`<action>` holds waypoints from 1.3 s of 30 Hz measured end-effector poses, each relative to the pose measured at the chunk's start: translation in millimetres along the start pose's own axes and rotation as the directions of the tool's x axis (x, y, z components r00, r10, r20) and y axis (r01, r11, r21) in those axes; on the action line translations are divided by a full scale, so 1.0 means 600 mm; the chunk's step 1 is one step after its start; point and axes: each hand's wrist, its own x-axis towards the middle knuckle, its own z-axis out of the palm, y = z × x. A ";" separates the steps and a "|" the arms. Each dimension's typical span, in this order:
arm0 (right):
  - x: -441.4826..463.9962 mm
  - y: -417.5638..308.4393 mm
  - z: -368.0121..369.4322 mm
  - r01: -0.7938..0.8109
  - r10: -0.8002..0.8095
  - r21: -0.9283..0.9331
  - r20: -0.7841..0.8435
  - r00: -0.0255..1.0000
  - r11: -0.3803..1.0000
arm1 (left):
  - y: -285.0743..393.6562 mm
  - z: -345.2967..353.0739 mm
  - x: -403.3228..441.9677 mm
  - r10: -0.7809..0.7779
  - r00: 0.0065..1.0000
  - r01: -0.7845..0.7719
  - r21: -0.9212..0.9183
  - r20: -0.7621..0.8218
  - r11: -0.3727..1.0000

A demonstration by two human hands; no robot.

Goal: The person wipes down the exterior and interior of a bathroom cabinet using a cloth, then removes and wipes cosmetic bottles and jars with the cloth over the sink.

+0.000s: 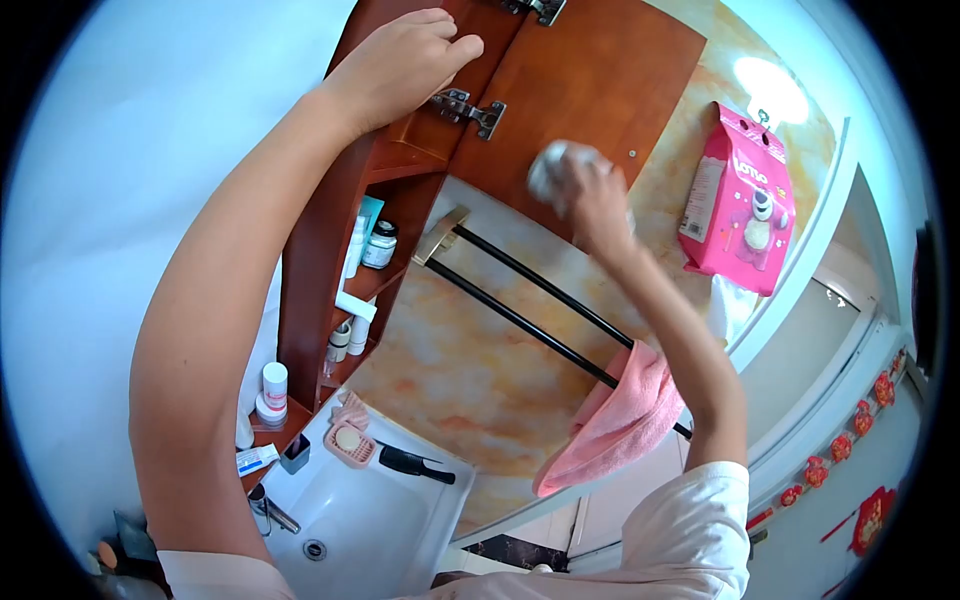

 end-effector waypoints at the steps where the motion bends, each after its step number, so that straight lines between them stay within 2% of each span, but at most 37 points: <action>1: -0.035 -0.018 -0.019 0.127 -0.134 0.123 0.056 0.989 0.984 | 0.002 0.002 0.001 0.001 1.000 -0.001 -0.006 -0.002 1.000; 2: -0.054 -0.018 -0.037 0.181 -0.194 0.185 0.053 0.980 0.966 | 0.003 0.001 0.001 -0.001 1.000 0.001 -0.008 -0.002 1.000; 5: -0.035 0.030 -0.027 0.129 -0.129 0.152 -0.009 0.992 0.980 | -0.002 -0.003 0.002 -0.015 1.000 0.015 -0.010 -0.004 1.000; 6: -0.012 0.056 -0.007 0.047 -0.036 0.078 -0.137 0.990 0.996 | 0.001 -0.001 0.000 -0.021 1.000 0.021 -0.020 0.000 1.000; 7: 0.018 0.081 -0.016 -0.069 0.073 0.045 -0.106 0.992 0.997 | 0.005 -0.004 0.002 0.003 1.000 -0.003 -0.006 -0.013 1.000; 8: 0.048 0.111 -0.011 -0.125 0.124 0.005 -0.151 0.981 0.992 | 0.006 -0.011 0.007 0.026 0.999 -0.026 0.006 -0.025 1.000; 10: 0.088 0.142 -0.003 -0.241 0.244 0.045 -0.249 0.937 0.970 | 0.004 -0.014 0.008 0.051 0.999 -0.051 0.013 -0.011 0.999; 11: 0.091 0.133 -0.013 -0.280 0.279 0.032 -0.250 0.927 0.959 | 0.001 -0.010 0.007 0.068 0.998 -0.068 -0.006 -0.013 0.998; 14: 0.030 0.073 0.006 -0.191 0.186 -0.004 -0.206 0.961 0.982 | 0.010 -0.023 0.015 0.067 0.998 -0.066 0.006 -0.023 0.998; 17: -0.085 -0.013 -0.011 0.086 -0.070 0.179 -0.091 0.993 0.980 | 0.003 -0.011 0.003 0.053 0.997 -0.054 -0.016 -0.061 0.998; 18: -0.108 -0.018 -0.018 0.156 -0.161 0.240 0.001 0.987 0.958 | 0.005 -0.016 0.005 0.056 0.997 -0.057 -0.020 -0.057 0.998; 21: -0.062 0.026 -0.002 0.130 -0.114 0.208 -0.087 0.990 0.970 | 0.002 -0.017 0.004 0.067 0.997 -0.067 -0.014 -0.044 0.998; 22: -0.025 0.044 -0.011 0.013 -0.002 0.084 -0.139 0.990 0.996 | 0.003 -0.016 0.005 0.068 0.996 -0.069 -0.013 -0.053 0.998; 24: 0.041 0.097 -0.008 -0.136 0.141 0.039 -0.212 0.967 0.990 | 0.003 -0.011 0.005 0.053 0.998 -0.053 0.018 -0.030 0.998; 27: 0.047 0.100 -0.002 -0.187 0.191 0.041 -0.295 0.936 0.981 | 0.012 -0.023 0.017 0.083 0.996 -0.082 0.022 -0.016 0.996; 29: -0.009 0.057 -0.005 -0.188 0.186 0.009 -0.202 0.961 0.982 | 0.013 -0.023 0.018 0.082 0.996 -0.082 -0.001 -0.023 0.997; 32: -0.120 -0.001 -0.035 0.003 0.007 0.181 -0.058 0.998 0.983 | 0.010 -0.024 0.015 0.080 0.996 -0.081 -0.027 -0.040 0.996; 35: -0.154 0.014 -0.078 -0.044 0.034 0.223 0.045 0.998 0.974 | 0.008 -0.024 0.012 0.078 0.996 -0.079 -0.026 -0.046 0.997; 38: -0.125 0.058 -0.076 -0.176 0.176 0.105 0.002 0.984 0.979 | 0.006 -0.016 0.007 0.047 0.998 -0.048 -0.035 -0.046 0.998; 39: -0.105 0.067 -0.081 -0.156 0.158 0.056 -0.035 0.987 0.986 | 0.012 -0.022 0.014 0.050 0.997 -0.053 -0.039 -0.065 0.998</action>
